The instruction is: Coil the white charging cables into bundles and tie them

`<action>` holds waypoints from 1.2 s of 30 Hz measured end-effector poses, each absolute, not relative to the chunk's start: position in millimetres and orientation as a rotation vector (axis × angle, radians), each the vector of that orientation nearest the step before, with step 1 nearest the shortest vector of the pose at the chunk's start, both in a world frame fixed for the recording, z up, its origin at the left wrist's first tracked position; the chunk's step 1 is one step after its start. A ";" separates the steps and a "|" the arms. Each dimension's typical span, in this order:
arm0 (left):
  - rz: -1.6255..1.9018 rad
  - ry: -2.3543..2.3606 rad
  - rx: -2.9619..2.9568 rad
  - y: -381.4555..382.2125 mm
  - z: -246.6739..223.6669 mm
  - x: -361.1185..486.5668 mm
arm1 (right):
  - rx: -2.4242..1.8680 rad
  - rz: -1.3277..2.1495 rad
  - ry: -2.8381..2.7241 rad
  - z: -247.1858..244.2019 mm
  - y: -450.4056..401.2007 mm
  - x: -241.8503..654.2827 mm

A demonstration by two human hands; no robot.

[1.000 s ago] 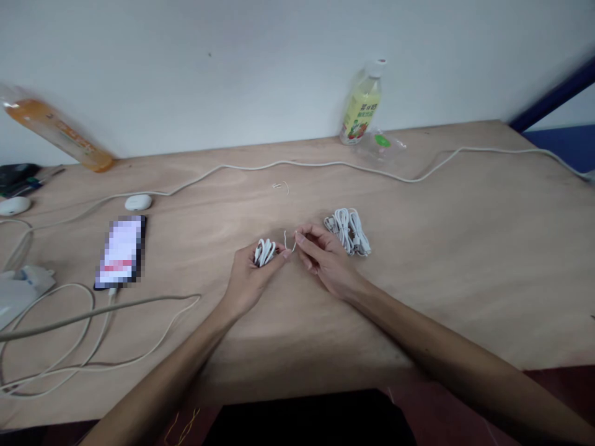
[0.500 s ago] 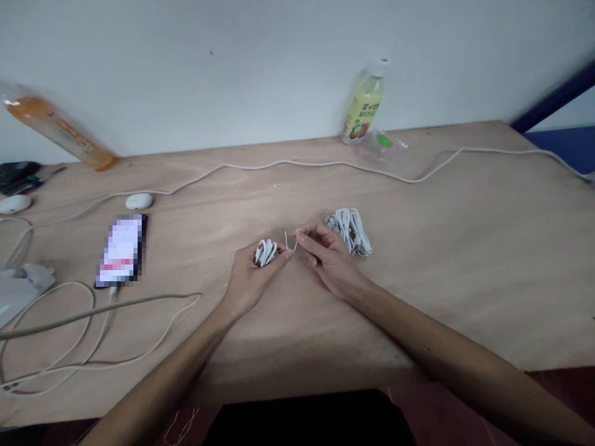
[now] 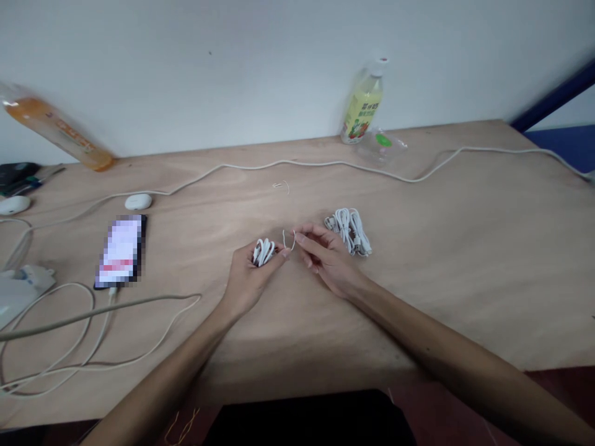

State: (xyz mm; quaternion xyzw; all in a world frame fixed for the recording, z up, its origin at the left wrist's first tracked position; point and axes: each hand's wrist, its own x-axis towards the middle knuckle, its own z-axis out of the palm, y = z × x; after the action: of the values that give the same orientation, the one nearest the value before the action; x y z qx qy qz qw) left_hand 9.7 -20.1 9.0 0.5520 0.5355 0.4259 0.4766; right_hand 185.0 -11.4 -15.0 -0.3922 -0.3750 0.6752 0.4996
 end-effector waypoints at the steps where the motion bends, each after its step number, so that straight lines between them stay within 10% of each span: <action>1: 1.045 1.312 1.347 -20.1 9.0 9.8 | -0.948 1.633 -0.915 -15.5 -11.4 184.8; 36: 1.048 1.355 1.380 -22.0 7.4 9.6 | -0.987 1.571 -0.839 -17.4 -11.0 182.4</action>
State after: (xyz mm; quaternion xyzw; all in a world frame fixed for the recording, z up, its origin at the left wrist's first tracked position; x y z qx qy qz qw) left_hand 9.6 -22.0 7.4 0.5589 0.5491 0.4246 0.4537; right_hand 182.4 -11.0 -17.4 -0.4125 -0.3507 0.6567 0.5249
